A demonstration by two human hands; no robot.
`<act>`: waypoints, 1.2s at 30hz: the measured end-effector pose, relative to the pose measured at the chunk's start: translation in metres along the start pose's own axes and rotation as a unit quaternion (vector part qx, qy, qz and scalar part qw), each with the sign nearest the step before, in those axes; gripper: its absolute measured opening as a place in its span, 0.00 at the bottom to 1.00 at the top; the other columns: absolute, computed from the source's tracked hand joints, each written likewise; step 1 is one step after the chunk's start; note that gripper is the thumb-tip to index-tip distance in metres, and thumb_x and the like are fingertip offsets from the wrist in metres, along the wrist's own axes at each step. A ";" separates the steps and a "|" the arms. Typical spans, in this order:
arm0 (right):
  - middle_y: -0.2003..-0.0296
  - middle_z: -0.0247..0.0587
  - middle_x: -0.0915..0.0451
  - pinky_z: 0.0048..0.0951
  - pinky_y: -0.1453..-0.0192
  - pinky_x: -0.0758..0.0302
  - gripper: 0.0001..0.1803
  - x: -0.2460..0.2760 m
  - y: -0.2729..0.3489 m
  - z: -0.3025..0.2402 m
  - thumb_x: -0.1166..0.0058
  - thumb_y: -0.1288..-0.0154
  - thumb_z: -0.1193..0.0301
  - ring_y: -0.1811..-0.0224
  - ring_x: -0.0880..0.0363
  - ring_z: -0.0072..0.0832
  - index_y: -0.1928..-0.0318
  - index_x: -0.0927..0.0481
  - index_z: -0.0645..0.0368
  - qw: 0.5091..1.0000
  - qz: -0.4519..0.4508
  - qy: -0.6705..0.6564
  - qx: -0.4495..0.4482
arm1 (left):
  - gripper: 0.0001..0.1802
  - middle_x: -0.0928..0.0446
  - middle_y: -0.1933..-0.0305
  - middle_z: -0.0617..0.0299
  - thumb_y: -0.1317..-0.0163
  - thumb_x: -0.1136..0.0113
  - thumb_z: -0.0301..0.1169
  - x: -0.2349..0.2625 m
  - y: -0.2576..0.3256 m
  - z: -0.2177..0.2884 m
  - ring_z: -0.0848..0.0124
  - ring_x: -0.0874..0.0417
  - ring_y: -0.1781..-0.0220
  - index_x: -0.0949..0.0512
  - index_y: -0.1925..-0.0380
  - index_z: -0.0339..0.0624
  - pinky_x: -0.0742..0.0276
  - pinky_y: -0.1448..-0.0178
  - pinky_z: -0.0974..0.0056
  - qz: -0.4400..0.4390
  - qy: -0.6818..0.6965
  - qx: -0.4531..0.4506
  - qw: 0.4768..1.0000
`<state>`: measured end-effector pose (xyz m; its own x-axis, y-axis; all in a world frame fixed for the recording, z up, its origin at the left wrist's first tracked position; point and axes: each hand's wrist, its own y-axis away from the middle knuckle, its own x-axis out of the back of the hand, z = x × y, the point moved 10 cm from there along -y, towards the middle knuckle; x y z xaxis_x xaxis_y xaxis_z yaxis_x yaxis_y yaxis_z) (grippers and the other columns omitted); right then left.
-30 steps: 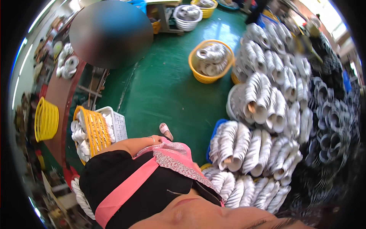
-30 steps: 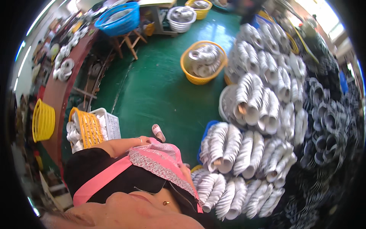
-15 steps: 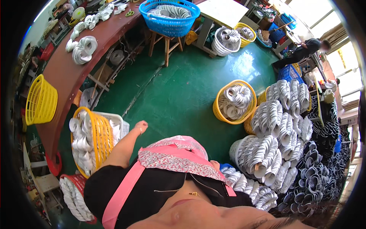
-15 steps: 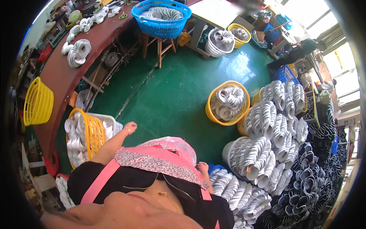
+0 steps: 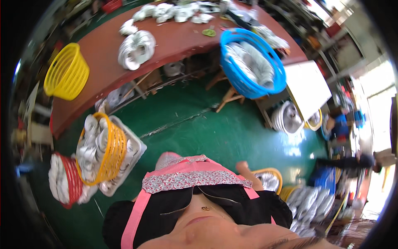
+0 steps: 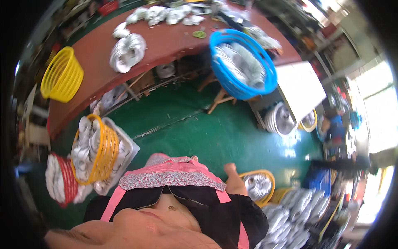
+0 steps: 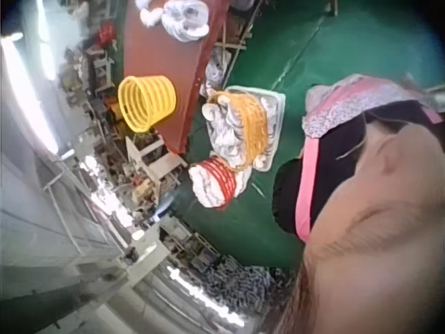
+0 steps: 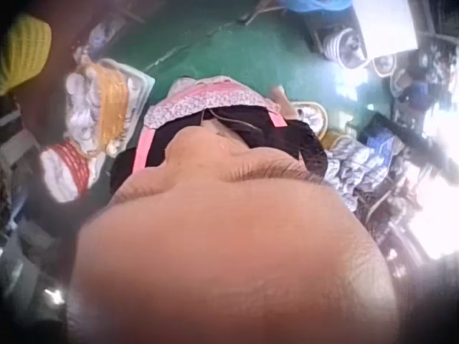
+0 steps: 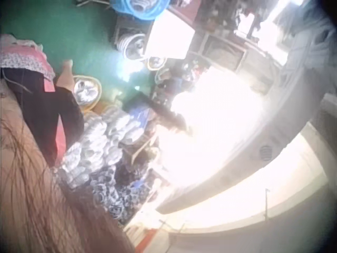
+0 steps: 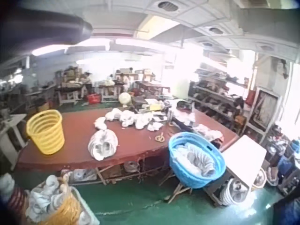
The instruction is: The recorder marks a cardboard tab and then sorts, inspects, and stacks white shoe components into baskets.
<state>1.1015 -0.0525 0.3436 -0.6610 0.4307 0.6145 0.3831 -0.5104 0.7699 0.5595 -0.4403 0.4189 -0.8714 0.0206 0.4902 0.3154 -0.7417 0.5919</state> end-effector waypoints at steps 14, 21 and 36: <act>0.69 0.35 0.18 0.27 0.63 0.23 0.11 0.529 -0.199 -0.013 0.44 0.35 0.68 0.69 0.21 0.22 0.56 0.17 0.60 0.763 0.348 -0.530 0.124 | 0.09 0.18 0.69 0.49 0.43 0.43 0.37 0.136 -0.180 0.074 0.60 0.16 0.65 0.19 0.74 0.47 0.23 0.67 0.55 0.179 0.162 -0.035 0.970; 0.61 0.50 0.14 0.39 0.49 0.21 0.19 0.498 -0.222 -0.152 0.41 0.38 0.57 0.56 0.15 0.44 0.54 0.15 0.57 0.880 0.151 -0.362 0.269 | 0.10 0.21 0.69 0.65 0.33 0.41 0.37 0.449 -0.350 0.144 0.77 0.21 0.67 0.21 0.64 0.41 0.25 0.66 0.70 0.374 0.556 0.014 0.742; 0.47 0.64 0.25 0.50 0.39 0.30 0.25 0.954 -0.202 -0.449 0.40 0.38 0.61 0.45 0.28 0.57 0.50 0.23 0.70 0.625 0.460 -0.077 0.626 | 0.14 0.15 0.63 0.51 0.42 0.41 0.40 0.188 -0.246 0.122 0.58 0.14 0.59 0.16 0.65 0.43 0.19 0.52 0.57 0.384 0.241 0.302 0.839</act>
<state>0.1035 0.1273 0.6973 0.2437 0.4991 0.8316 0.8240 0.3457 -0.4490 0.3642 -0.1716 0.4435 -0.3289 -0.6893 0.6455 0.8592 0.0652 0.5075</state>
